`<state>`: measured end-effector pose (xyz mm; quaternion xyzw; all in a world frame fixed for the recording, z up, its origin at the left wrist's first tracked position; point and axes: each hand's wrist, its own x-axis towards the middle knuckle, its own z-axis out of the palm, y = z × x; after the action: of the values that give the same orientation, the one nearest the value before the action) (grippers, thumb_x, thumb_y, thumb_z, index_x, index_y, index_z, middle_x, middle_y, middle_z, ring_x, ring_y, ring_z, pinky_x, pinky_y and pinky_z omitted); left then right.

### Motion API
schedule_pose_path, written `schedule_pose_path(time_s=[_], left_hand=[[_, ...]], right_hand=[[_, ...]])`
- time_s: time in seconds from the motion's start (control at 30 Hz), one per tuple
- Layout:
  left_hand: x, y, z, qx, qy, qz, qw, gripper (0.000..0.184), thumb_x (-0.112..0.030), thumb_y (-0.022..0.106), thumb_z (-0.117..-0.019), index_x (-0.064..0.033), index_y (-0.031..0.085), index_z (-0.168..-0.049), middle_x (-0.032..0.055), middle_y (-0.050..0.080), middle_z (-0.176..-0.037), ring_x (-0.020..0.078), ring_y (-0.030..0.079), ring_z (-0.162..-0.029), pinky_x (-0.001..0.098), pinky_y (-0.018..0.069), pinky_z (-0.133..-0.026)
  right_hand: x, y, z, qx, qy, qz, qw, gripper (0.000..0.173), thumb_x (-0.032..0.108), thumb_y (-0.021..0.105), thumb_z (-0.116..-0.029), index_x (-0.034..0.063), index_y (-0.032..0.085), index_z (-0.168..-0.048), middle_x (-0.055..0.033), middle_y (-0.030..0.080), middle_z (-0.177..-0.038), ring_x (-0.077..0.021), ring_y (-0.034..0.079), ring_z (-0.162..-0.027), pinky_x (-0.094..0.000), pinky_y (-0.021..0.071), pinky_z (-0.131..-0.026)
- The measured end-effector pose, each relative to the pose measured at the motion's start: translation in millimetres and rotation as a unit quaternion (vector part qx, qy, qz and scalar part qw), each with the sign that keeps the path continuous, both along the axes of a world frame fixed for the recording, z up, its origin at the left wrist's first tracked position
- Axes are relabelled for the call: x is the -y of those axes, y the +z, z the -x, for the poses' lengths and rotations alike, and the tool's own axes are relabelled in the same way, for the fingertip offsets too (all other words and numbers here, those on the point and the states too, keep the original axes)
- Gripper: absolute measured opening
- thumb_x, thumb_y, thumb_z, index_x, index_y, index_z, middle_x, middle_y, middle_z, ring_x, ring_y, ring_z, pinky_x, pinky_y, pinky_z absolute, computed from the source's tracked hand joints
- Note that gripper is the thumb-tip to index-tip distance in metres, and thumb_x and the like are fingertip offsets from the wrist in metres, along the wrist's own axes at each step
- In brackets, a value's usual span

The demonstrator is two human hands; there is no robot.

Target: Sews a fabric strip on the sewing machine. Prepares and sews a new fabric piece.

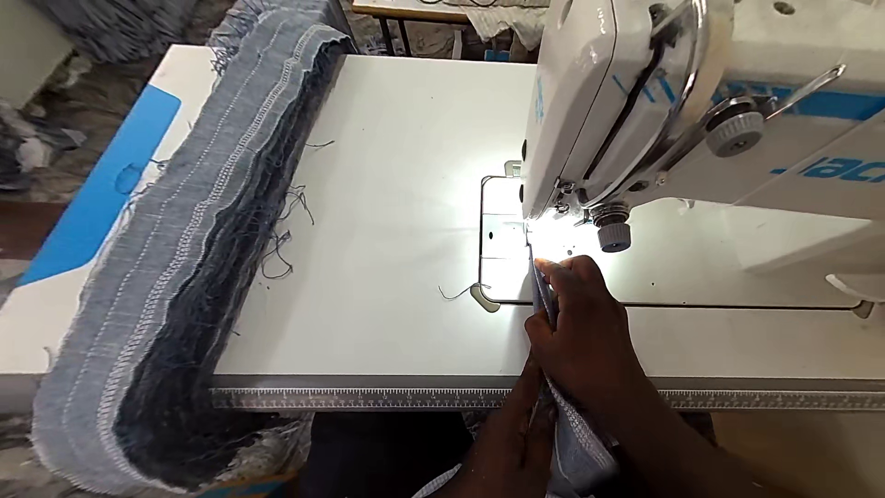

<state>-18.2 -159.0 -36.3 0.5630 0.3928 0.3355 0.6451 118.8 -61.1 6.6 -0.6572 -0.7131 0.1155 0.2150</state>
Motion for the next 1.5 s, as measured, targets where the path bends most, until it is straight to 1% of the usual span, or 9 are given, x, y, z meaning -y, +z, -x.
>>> schedule_pose_path(time_s=[0.17,0.27,0.33,0.43,0.7,1.23,1.3,1.4,1.5], left_hand=[[0.3,6.4,1.5,0.015,0.01,0.06,0.998,0.065,-0.004,0.045,-0.1055,0.0022,0.012,-0.162,0.0093,0.065,-0.121,0.0066,0.064,-0.075,0.0257,0.0592,-0.071],[1.8,3.2,2.4,0.01,0.007,0.026,1.0,0.063,-0.008,0.046,-0.1082,0.0052,0.014,-0.161,0.0121,0.053,-0.15,0.0078,0.062,-0.123,0.0269,0.0524,-0.107],[1.0,1.5,1.2,0.012,0.004,0.014,1.0,0.062,-0.008,0.045,-0.1084,0.0066,0.015,-0.16,0.0144,0.047,-0.155,0.0117,0.055,-0.135,0.0296,0.0469,-0.115],[0.3,2.5,0.4,-0.002,0.012,0.024,1.0,0.063,-0.006,0.045,-0.1063,0.0027,0.016,-0.161,0.0119,0.056,-0.145,0.0076,0.064,-0.116,0.0269,0.0552,-0.099],[0.0,1.5,-0.4,-0.014,0.011,0.004,1.0,0.06,-0.012,0.045,-0.1094,0.0055,0.017,-0.16,0.0143,0.043,-0.158,0.0099,0.051,-0.138,0.0268,0.0438,-0.116],[2.2,-2.4,-0.7,-0.007,0.009,0.002,1.0,0.061,-0.013,0.044,-0.1102,0.0023,0.015,-0.162,0.0125,0.05,-0.154,0.0103,0.057,-0.133,0.0283,0.0476,-0.114],[2.0,1.2,1.1,-0.016,0.007,0.014,1.0,0.061,-0.012,0.044,-0.1097,0.001,0.016,-0.162,0.0111,0.054,-0.15,0.0073,0.061,-0.125,0.0259,0.051,-0.108],[2.2,2.5,-1.2,-0.002,0.028,0.039,0.999,0.063,-0.01,0.046,-0.1081,-0.0056,0.016,-0.164,0.0075,0.066,-0.123,0.0071,0.067,-0.084,0.0263,0.0597,-0.078],[2.0,0.7,-0.5,-0.015,0.014,0.013,1.0,0.062,-0.012,0.044,-0.1097,-0.0018,0.014,-0.163,0.0102,0.049,-0.154,0.009,0.056,-0.133,0.0286,0.0474,-0.114]], right_hand=[[-0.5,-0.4,1.0,-0.005,-0.007,-0.002,1.0,0.052,0.01,0.071,-0.0824,0.0072,0.066,-0.134,-0.0059,0.057,-0.111,-0.0137,0.06,-0.079,-0.0283,0.0535,-0.061],[0.1,-0.1,1.7,0.001,-0.007,0.0,1.0,0.054,0.01,0.071,-0.0816,0.0068,0.065,-0.135,-0.0072,0.057,-0.112,-0.0151,0.061,-0.082,-0.0297,0.0539,-0.062],[0.3,0.1,2.3,0.006,-0.008,0.0,1.0,0.054,0.01,0.07,-0.0819,0.0071,0.065,-0.136,-0.0072,0.058,-0.112,-0.0155,0.061,-0.083,-0.0303,0.054,-0.063],[0.5,0.4,1.7,-0.003,-0.006,0.001,1.0,0.053,0.01,0.071,-0.0833,0.0073,0.064,-0.136,-0.0066,0.057,-0.112,-0.014,0.061,-0.082,-0.0288,0.0535,-0.062],[0.2,1.5,1.5,-0.005,-0.01,0.009,1.0,0.053,0.01,0.071,-0.0824,0.007,0.065,-0.135,-0.007,0.058,-0.112,-0.0151,0.061,-0.08,-0.0308,0.0531,-0.061],[1.0,0.9,1.4,-0.004,-0.01,0.009,1.0,0.053,0.011,0.072,-0.0831,0.0074,0.065,-0.135,-0.007,0.058,-0.114,-0.0153,0.061,-0.082,-0.0308,0.0538,-0.063],[0.9,0.9,1.5,-0.004,-0.009,0.011,1.0,0.054,0.01,0.072,-0.0827,0.0077,0.065,-0.136,-0.0068,0.058,-0.114,-0.0151,0.061,-0.083,-0.0306,0.0536,-0.063],[0.5,0.3,1.4,-0.008,-0.008,0.006,1.0,0.053,0.01,0.072,-0.0833,0.0078,0.065,-0.135,-0.0064,0.058,-0.113,-0.0142,0.061,-0.083,-0.0298,0.0545,-0.064],[0.7,0.1,1.4,-0.007,-0.006,0.0,1.0,0.052,0.01,0.071,-0.0822,0.0075,0.066,-0.134,-0.0074,0.058,-0.113,-0.016,0.062,-0.082,-0.0316,0.0542,-0.063]])
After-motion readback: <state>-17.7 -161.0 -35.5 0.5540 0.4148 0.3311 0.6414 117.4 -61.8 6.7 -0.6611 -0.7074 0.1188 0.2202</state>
